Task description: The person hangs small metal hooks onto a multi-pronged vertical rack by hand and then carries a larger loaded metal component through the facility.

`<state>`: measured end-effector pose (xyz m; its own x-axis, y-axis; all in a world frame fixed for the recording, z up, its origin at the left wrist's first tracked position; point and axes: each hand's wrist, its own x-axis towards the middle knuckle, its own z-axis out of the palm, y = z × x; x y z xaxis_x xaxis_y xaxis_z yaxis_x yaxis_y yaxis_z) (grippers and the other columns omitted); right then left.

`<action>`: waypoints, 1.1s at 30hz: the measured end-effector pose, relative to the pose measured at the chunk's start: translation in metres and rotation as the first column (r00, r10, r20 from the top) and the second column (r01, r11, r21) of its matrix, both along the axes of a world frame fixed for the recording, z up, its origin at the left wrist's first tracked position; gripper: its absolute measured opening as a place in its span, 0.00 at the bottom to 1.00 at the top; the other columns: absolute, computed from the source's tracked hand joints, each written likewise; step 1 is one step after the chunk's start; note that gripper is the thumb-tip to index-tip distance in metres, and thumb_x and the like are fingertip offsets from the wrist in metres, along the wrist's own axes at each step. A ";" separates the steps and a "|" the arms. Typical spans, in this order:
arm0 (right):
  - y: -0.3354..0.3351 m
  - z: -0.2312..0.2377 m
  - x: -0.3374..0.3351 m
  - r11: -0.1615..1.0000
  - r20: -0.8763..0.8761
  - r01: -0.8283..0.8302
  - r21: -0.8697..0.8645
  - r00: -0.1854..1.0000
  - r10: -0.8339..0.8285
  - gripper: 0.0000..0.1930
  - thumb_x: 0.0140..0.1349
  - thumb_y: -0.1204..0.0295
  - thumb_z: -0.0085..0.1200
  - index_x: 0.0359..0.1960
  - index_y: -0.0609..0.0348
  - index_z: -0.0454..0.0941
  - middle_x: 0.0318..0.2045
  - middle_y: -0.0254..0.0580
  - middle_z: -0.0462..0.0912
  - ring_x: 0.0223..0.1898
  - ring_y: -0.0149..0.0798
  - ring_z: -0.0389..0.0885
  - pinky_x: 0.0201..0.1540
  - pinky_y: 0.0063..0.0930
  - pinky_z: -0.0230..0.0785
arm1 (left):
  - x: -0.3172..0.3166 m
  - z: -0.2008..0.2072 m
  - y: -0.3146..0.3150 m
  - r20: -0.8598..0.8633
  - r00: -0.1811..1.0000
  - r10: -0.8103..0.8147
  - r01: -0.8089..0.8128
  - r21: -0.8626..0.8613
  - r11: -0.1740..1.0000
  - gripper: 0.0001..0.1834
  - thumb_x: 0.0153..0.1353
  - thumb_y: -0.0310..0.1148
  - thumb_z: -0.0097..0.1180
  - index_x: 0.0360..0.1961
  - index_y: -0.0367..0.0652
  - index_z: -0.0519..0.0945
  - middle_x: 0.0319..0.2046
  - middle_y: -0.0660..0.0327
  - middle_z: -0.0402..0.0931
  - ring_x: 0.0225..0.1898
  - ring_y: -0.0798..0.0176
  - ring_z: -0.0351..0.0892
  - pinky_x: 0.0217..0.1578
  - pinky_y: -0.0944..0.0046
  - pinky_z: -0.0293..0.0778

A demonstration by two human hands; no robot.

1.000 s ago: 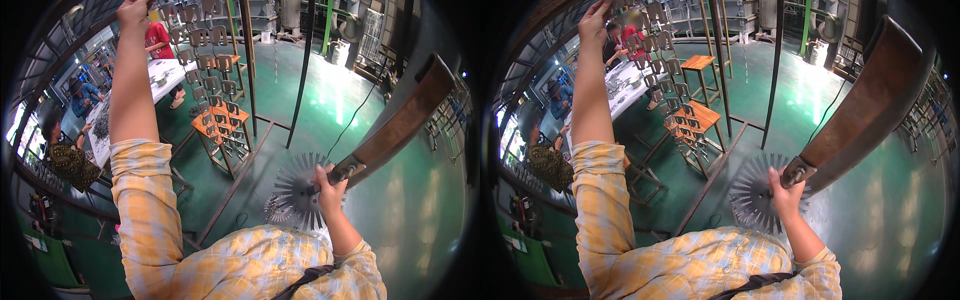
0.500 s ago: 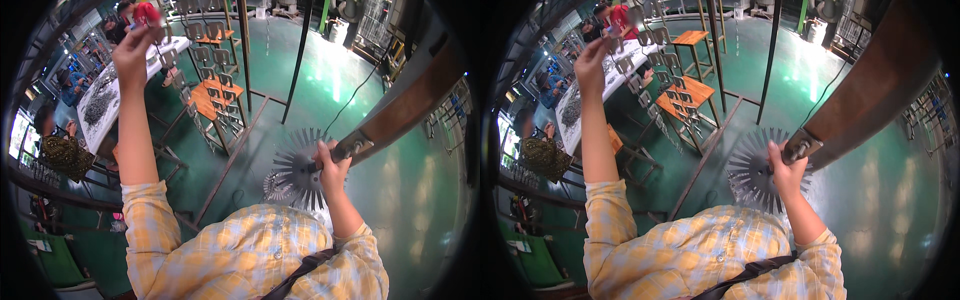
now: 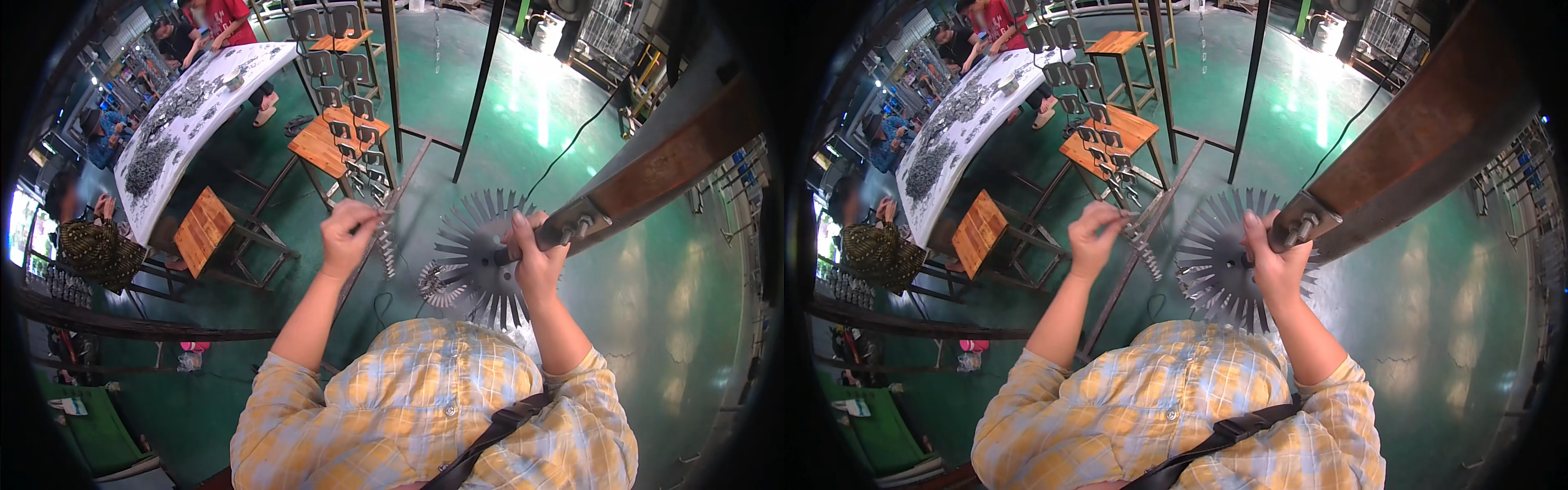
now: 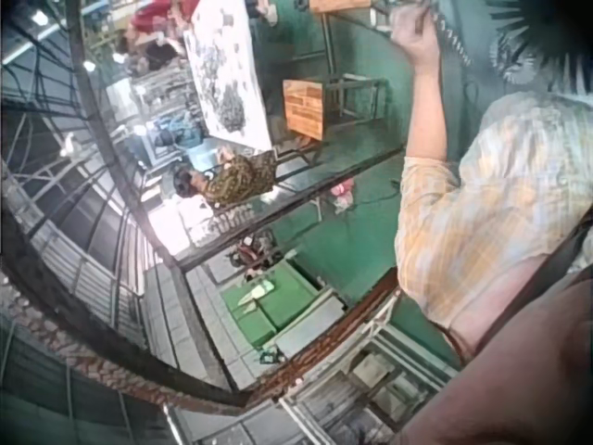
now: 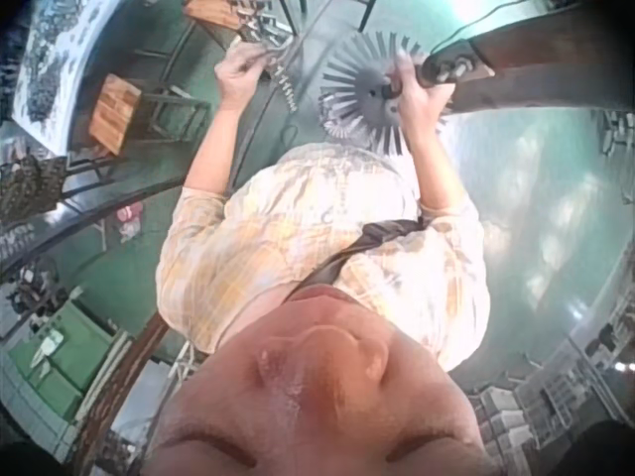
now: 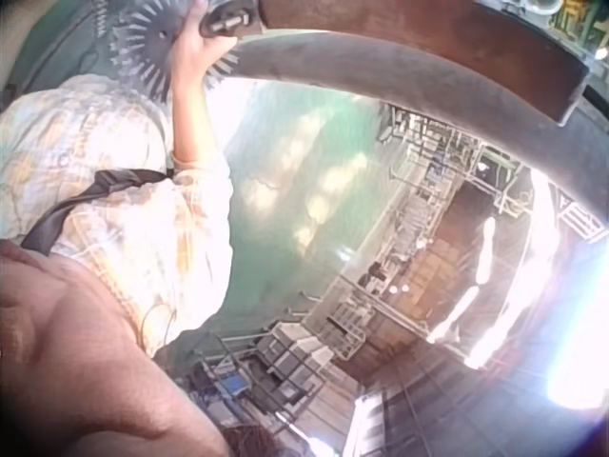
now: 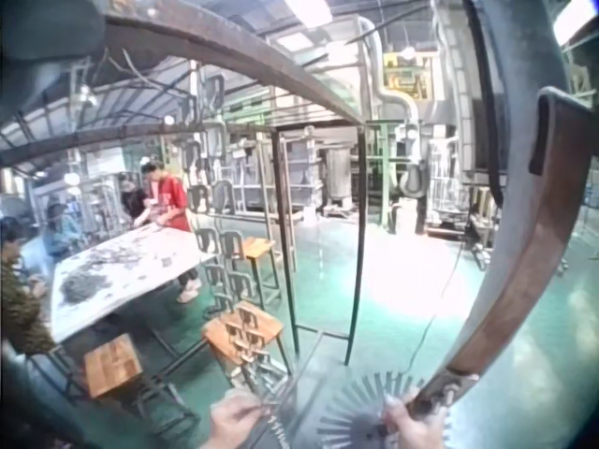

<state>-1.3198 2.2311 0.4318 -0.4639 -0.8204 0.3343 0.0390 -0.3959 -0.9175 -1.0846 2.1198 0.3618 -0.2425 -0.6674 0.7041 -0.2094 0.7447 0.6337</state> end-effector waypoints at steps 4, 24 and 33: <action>0.000 -0.001 0.001 1.000 0.007 0.000 0.003 1.000 0.000 0.13 0.53 0.78 0.52 0.13 0.58 0.65 0.10 0.31 0.67 0.11 0.22 0.62 0.15 0.16 0.56 | -0.020 -0.006 0.026 0.006 0.999 -0.039 0.039 -0.050 0.998 0.09 0.36 0.15 0.57 0.22 0.38 0.76 0.22 0.60 0.75 0.27 0.61 0.73 0.34 0.65 0.66; 0.009 0.004 0.004 0.993 -0.026 0.062 0.099 0.998 -0.060 0.14 0.54 0.75 0.51 0.13 0.59 0.64 0.11 0.32 0.68 0.11 0.23 0.63 0.14 0.16 0.55 | -0.047 -0.017 0.050 0.128 0.974 -0.187 0.198 -0.085 0.976 0.12 0.31 0.17 0.55 0.23 0.41 0.77 0.23 0.62 0.74 0.29 0.60 0.73 0.35 0.62 0.67; 0.006 -0.002 0.005 0.999 -0.052 -0.003 0.035 0.999 0.005 0.12 0.55 0.76 0.50 0.14 0.59 0.64 0.12 0.35 0.69 0.12 0.24 0.63 0.16 0.17 0.56 | -0.039 -0.016 0.055 0.107 0.969 -0.221 0.218 0.040 0.975 0.10 0.35 0.20 0.56 0.23 0.42 0.77 0.20 0.62 0.72 0.27 0.60 0.72 0.35 0.63 0.67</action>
